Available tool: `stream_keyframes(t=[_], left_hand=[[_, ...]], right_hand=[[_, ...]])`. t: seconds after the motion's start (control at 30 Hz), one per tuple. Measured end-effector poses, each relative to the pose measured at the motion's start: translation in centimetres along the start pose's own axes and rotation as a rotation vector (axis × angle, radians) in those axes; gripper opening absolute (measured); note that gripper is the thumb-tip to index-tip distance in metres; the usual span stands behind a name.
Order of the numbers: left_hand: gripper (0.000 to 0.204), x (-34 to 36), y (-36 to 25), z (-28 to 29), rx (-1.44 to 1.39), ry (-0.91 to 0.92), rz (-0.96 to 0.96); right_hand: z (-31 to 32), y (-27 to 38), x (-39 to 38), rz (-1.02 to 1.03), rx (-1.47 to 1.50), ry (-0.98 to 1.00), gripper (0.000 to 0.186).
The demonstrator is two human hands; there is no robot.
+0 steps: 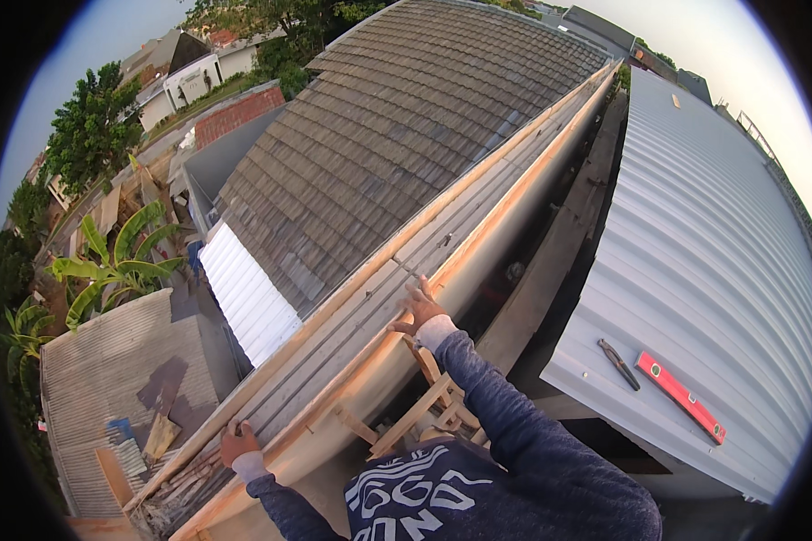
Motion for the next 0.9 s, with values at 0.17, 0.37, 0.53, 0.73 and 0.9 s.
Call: stream_keyframes(t=[0.17,0.37,0.53,0.73,0.9], left_hand=[[0.031,0.0,0.1,0.1,-0.007,-0.009,-0.019],[0.034,0.3,0.0,-0.2,0.028,0.023,-0.008],[0.033,0.2,0.3,-0.1,0.082,0.02,-0.015],[0.033,0.1,-0.2,0.1,0.084,0.047,-0.019],[0.036,0.5,0.1,-0.7,0.102,0.065,-0.032]], right_hand=[[0.3,0.4,-0.1,-0.001,-0.002,0.018,0.074],[0.1,0.2,0.0,-0.016,-0.035,0.006,0.074],[-0.4,0.1,0.1,0.004,-0.03,-0.007,0.075],[-0.1,0.1,0.1,-0.014,-0.033,0.008,0.074],[0.1,-0.1,-0.1,-0.022,-0.045,0.001,0.073]])
Point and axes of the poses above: each hand's wrist, its own x-axis towards the middle knuckle, its own z-axis out of the back of the hand, y = z × x, the point moved 4 cm from there along x, towards the middle knuckle, and after that the axes turned 1 degree about x, right-handed, at the moved point
